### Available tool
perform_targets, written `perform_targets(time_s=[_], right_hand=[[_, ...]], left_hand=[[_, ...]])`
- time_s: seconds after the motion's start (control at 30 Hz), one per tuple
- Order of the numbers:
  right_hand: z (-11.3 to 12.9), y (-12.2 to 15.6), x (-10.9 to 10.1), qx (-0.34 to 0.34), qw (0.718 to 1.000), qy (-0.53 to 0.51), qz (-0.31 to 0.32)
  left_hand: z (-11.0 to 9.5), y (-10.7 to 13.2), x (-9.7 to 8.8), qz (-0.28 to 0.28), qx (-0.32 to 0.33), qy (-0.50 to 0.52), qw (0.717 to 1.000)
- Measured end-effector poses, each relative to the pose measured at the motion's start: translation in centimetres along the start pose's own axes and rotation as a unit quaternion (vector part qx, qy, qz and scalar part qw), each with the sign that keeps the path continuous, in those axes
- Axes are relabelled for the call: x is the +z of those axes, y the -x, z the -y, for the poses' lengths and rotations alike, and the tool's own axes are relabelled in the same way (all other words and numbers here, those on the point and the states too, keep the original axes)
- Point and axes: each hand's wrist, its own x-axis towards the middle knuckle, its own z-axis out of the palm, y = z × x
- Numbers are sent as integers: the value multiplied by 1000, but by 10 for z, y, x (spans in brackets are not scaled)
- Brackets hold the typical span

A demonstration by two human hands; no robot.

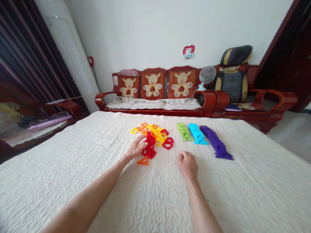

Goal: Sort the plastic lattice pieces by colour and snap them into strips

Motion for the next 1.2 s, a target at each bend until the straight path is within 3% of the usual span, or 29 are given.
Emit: perform_targets(time_s=[0.13, 0.27, 0.4, 0.6, 0.7, 0.9, 1.2], right_hand=[[0, 0, -1, -2, 1000, -6, 1], [0, 0, -1, -4, 1000, -7, -1], [-3, 0, 1, -3, 1000, -3, 1], [-3, -1, 1, 3, 1000, 6, 12], [-1, 0, 0, 2, 1000, 6, 10], [-1, 1, -1, -1, 1000, 7, 8], [-1, 1, 1, 6, 1000, -2, 7]], left_hand=[[0, 27, -4, 155, 78, -129, 976], [0, 27, 1, 202, 115, -206, 951], [7, 6, 11, 179, 137, -230, 947], [25, -25, 30, 75, 156, -208, 963], [30, -34, 34, 24, 129, -197, 972], [40, -42, 44, -52, 15, -213, 976], [45, -67, 63, -93, 20, -166, 981]])
